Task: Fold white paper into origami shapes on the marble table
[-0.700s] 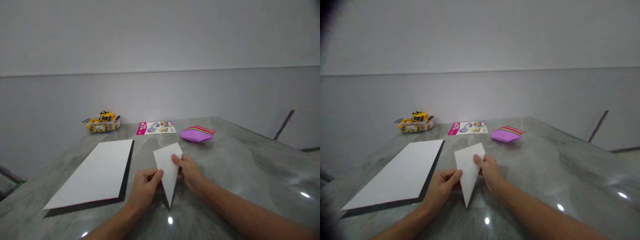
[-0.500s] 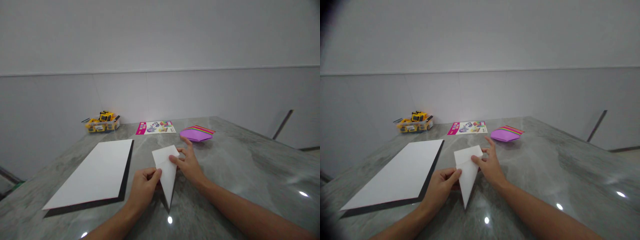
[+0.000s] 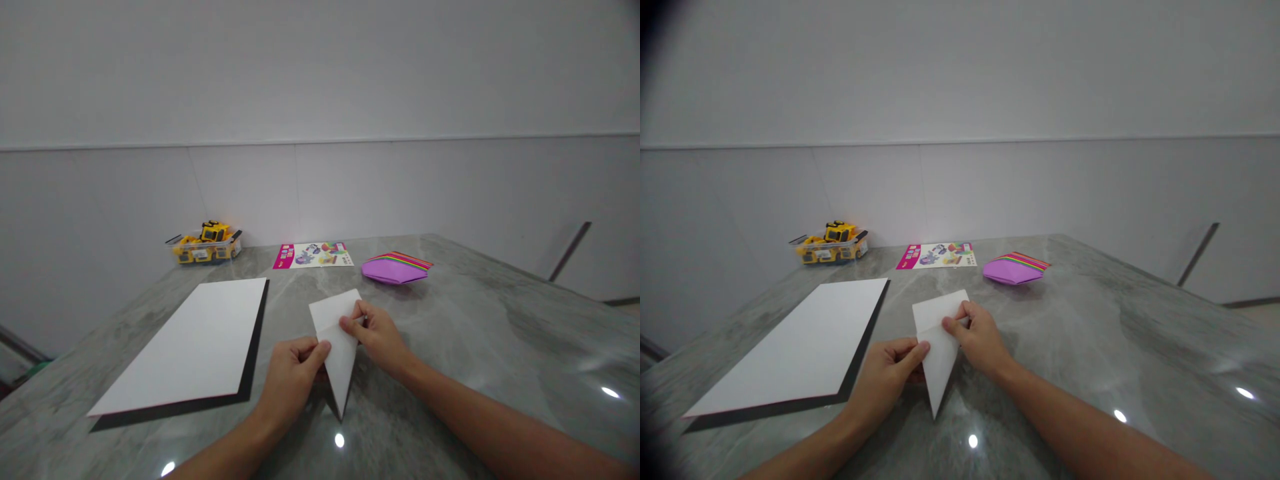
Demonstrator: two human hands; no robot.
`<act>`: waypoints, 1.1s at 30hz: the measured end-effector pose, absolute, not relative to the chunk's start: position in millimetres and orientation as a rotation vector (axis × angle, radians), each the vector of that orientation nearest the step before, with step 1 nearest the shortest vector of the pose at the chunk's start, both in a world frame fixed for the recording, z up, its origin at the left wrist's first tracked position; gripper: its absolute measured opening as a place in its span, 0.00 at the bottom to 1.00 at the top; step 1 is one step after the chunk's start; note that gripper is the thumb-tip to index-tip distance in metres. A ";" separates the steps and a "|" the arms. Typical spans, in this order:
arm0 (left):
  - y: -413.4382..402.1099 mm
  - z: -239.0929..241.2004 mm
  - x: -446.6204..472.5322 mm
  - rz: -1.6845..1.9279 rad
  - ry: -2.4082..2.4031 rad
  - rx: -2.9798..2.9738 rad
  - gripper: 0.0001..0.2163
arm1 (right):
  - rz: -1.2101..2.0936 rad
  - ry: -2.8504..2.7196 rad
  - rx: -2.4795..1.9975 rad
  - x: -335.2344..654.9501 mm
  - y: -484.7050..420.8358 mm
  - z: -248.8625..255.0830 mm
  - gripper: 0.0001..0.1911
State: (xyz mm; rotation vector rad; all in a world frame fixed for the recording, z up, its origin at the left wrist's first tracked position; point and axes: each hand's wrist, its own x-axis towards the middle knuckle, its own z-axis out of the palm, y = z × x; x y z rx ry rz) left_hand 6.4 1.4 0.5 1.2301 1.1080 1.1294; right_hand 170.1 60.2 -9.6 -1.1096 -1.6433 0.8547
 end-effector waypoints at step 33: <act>7.8 -0.9 3.4 1.204 1.019 0.960 0.18 | 0.676 -1.765 -1.108 168.0 49.6 5.7 0.13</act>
